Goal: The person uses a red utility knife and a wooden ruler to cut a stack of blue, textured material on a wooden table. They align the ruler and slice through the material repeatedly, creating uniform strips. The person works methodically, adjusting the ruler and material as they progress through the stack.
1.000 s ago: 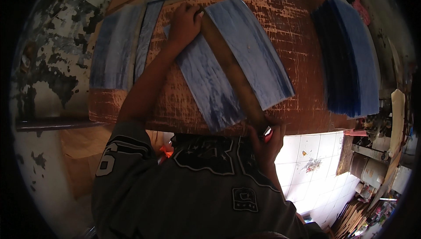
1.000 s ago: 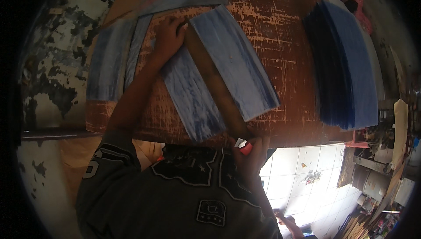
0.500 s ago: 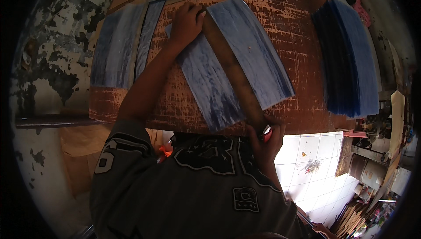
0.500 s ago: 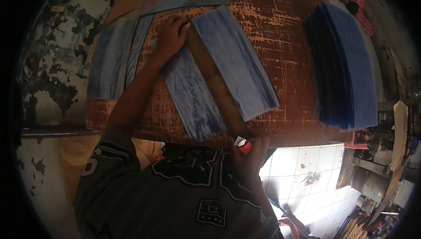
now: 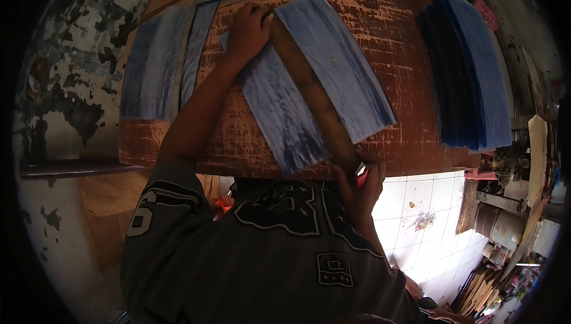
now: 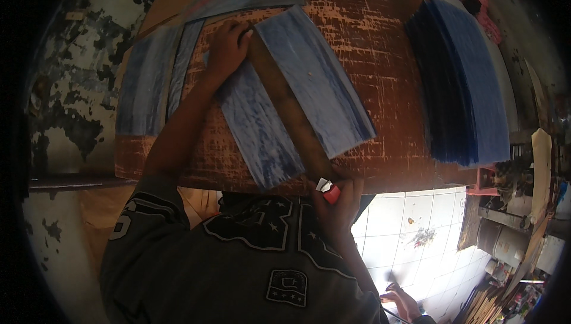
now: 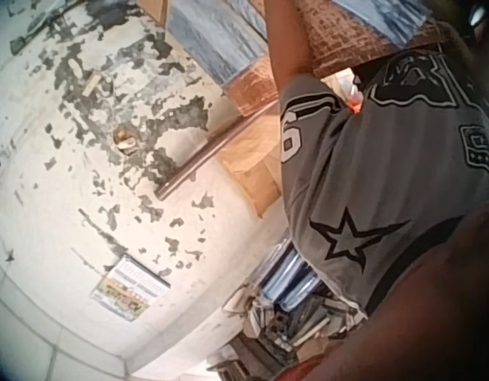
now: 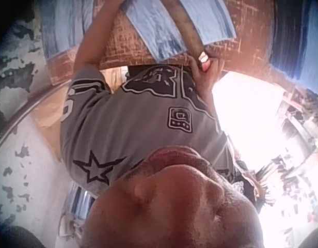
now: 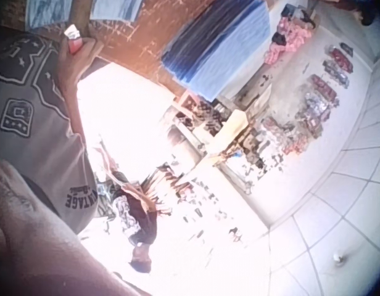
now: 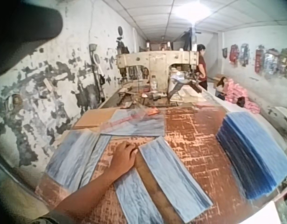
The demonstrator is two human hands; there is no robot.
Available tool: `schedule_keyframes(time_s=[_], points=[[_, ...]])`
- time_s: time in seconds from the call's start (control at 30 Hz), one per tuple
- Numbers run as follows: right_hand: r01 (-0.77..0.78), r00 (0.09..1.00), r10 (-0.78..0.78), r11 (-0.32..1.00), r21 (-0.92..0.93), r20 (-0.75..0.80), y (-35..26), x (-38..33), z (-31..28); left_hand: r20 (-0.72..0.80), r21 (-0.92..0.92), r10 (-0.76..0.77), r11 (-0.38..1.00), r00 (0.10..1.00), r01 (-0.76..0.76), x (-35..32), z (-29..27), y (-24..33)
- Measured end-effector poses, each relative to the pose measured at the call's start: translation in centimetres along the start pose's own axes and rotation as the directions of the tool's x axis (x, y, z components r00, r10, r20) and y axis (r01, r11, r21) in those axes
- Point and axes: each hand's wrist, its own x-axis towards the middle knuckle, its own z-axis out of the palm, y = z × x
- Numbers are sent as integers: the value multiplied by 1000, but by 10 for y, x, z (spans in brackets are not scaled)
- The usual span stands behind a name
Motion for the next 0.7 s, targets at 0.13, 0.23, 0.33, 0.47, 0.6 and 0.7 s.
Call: schedule_keyframes(time_s=[0.13, 0.23, 0.33, 0.47, 0.6, 0.7], points=[[-4, 1000, 3, 1000, 27, 13, 4, -3, -1, 3, 24, 6, 1000, 1000, -6, 1, 1, 0], [5, 1000, -5, 1000, 20, 22, 5, -4, -1, -11, 50, 21, 999, 1000, -20, 1, -1, 2], [7, 1000, -7, 1000, -1, 29, 4, -3, -2, -35, 52, 37, 998, 999, -35, 0, 1, -3], [-1, 1000, 0, 1000, 12, 18, 1, 0, -2, -4, 43, 11, 999, 1000, -11, 1, -4, 1], [7, 1000, -7, 1000, 21, -1, 1, 0, -1, -28, 32, 24, 999, 999, -23, 2, -6, 5], [1, 1000, -1, 1000, 31, -11, 4, -2, -1, -43, 5, 45, 999, 998, -45, 2, -5, 1]])
